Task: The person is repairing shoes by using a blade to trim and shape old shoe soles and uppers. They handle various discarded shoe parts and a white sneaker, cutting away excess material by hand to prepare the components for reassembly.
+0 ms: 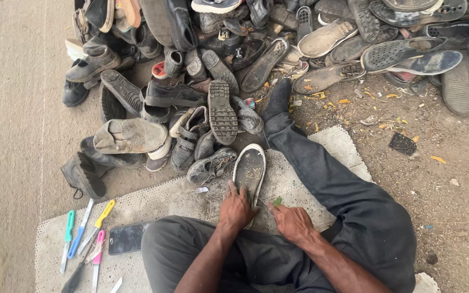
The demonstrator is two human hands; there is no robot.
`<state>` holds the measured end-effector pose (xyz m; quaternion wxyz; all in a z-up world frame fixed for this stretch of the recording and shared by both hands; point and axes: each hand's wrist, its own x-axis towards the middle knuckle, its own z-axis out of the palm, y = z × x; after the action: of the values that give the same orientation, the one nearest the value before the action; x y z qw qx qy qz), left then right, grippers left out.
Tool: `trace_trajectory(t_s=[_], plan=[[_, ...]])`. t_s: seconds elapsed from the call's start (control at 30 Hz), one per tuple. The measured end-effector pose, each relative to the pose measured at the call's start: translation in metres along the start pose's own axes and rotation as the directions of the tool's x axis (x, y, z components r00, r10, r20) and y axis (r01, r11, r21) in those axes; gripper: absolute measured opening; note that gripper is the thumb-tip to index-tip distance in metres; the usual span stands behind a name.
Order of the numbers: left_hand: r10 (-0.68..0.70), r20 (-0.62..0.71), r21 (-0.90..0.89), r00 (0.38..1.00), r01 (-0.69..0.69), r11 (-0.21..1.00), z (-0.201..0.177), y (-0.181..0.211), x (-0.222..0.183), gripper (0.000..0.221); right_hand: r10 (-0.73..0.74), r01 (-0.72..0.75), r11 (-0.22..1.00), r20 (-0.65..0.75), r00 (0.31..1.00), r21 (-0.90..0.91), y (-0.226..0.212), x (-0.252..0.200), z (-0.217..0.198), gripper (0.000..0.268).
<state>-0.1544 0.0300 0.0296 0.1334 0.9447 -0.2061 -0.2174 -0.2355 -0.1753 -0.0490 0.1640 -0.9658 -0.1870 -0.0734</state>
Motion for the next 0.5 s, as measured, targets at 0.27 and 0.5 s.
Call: trace_trajectory(t_s=[0.27, 0.5], plan=[[-0.035, -0.142, -0.246, 0.989, -0.001, 0.969, 0.026, -0.061, 0.043, 0.032, 0.35, -0.407, 0.889, 0.26, 0.9, 0.211, -0.018, 0.018, -0.027, 0.037], [-0.111, -0.172, -0.36, 0.979, 0.042, 0.932, -0.022, -0.033, 0.001, 0.027, 0.424, -0.566, 0.775, 0.431, 0.796, 0.282, -0.01, 0.022, -0.021, 0.038]])
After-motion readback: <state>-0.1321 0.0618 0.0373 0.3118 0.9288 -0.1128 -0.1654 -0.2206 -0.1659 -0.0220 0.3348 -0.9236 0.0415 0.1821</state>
